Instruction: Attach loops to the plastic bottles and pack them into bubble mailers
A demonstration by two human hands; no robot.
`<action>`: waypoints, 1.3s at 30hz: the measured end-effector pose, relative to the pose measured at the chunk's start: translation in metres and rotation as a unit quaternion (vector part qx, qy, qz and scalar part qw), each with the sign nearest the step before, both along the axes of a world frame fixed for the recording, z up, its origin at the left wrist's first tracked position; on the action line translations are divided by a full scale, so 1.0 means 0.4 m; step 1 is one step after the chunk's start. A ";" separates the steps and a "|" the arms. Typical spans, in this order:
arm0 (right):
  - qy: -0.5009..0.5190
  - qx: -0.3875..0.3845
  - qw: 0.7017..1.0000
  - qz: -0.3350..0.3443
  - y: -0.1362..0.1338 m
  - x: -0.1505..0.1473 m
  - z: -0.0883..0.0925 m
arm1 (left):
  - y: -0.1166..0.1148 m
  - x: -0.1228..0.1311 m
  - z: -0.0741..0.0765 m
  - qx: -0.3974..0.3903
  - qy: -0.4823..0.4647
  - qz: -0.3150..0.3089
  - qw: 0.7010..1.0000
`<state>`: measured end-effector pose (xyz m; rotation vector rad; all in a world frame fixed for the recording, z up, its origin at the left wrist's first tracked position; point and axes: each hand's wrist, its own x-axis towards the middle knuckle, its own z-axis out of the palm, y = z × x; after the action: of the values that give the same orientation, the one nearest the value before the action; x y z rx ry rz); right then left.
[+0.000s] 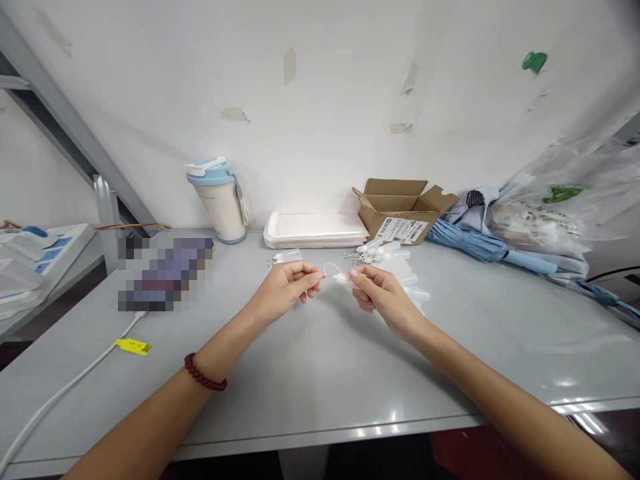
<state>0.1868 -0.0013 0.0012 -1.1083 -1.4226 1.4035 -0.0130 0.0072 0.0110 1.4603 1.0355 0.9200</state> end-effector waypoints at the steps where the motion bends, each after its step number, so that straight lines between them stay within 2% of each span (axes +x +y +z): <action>1: 0.001 0.000 1.000 0.000 0.000 0.000 0.001 | 0.000 0.000 0.000 0.001 0.002 -0.002 1.000; 39: 0.022 -0.017 1.000 0.003 -0.006 0.001 0.008 | -0.007 0.006 0.009 -0.009 -0.005 -0.007 1.000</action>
<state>0.1873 -0.0039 0.0043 -1.0894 -1.3761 1.4528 -0.0105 0.0043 0.0145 1.4458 1.0214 0.9054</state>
